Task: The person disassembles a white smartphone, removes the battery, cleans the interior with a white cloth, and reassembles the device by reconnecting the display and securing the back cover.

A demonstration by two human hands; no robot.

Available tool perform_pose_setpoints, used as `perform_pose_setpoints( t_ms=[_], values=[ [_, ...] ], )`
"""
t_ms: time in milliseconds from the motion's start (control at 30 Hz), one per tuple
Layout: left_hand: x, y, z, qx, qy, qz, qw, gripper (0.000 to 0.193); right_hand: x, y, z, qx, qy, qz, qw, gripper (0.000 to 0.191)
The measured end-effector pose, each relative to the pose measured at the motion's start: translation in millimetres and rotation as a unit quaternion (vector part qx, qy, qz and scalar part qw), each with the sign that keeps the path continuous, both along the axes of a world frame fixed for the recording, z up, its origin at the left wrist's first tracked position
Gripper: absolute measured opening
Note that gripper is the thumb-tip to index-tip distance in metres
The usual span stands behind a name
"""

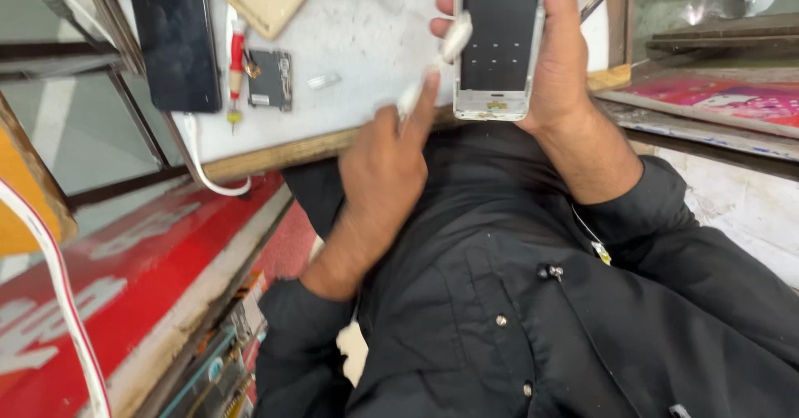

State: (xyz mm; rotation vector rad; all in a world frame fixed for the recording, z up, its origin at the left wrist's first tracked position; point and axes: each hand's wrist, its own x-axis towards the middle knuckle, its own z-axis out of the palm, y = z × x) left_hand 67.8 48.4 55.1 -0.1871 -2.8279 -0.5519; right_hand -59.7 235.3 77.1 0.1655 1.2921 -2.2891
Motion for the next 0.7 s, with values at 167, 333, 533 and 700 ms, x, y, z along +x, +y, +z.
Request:
perform_pose_setpoints(
  t_ms=[167,333,533,700],
  values=[
    [-33.7,-17.7,6.0,0.029,0.036,0.038,0.998,0.077,5.1,-9.0,1.7,-0.043,0.015,0.081,0.996,0.070],
    [-56.4,-30.8,50.9,0.006,0.048,-0.051,0.998,0.074,3.1,1.0,7.5,-0.055,-0.030,0.107,0.992,0.067],
    [-57.4,-54.0,41.7,0.002,0.067,-0.054,0.996,0.068,0.4,13.7,5.8,-0.011,0.015,0.136,0.991,0.068],
    [-51.5,-61.3,34.5,0.007,0.079,-0.066,0.995,0.071,-3.3,16.5,9.4,-0.053,0.002,0.131,0.990,0.065]
  ],
)
